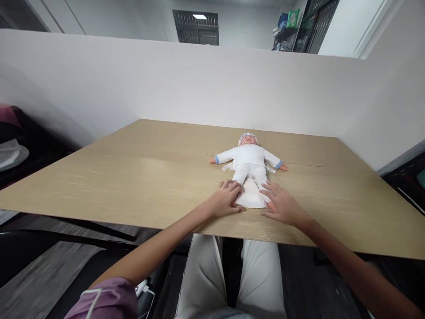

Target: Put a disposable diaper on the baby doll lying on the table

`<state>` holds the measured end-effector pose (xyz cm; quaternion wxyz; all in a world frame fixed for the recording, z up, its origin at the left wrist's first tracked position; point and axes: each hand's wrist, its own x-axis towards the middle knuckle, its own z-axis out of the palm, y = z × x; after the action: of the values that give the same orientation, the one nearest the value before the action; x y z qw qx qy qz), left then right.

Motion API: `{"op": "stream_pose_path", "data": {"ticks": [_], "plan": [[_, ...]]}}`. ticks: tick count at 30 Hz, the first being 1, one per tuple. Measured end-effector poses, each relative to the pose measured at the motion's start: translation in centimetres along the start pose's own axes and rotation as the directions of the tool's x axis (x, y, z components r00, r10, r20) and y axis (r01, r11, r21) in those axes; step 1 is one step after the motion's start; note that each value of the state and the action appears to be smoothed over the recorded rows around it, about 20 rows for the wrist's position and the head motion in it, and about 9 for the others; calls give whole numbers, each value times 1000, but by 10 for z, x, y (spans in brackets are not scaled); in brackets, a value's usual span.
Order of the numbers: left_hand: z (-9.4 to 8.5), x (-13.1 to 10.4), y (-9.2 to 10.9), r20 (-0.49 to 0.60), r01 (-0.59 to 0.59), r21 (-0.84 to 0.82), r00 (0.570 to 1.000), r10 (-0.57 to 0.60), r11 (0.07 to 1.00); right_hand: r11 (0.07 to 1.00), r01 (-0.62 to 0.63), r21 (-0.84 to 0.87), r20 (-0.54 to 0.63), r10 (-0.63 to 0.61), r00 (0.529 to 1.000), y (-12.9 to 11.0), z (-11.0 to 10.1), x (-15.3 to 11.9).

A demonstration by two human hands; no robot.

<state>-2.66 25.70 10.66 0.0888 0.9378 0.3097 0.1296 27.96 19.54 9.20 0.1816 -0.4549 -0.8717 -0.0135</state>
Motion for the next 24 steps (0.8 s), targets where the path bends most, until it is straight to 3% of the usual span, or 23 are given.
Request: {"op": "stream_pose_path", "data": {"ticks": [4,7,11,14,18,20,24], "plan": [[14,1,11,-62,81,106,995,-75,991,994,-61,-92,-69,54,996,-13,22,-6],[14,4,8,-98,77,79,993,-69,994,992,-100,-71,-111,92,990,-15,28,-3],[5,14,-9,-150,109,-127,980,-127,986,990,-130,50,-130,135,982,-5,21,12],[-5,29,-26,-221,20,-328,970,-97,944,971,-137,196,-115,161,980,11,10,33],[-18,59,-48,-299,-36,-479,946,-124,877,915,-99,392,-238,204,950,36,1,74],[-23,80,-59,-282,18,-597,931,-231,802,878,-112,465,-263,258,930,50,2,97],[-24,121,-83,-108,168,-813,897,-428,557,758,-292,584,-118,435,893,79,13,140]]}}
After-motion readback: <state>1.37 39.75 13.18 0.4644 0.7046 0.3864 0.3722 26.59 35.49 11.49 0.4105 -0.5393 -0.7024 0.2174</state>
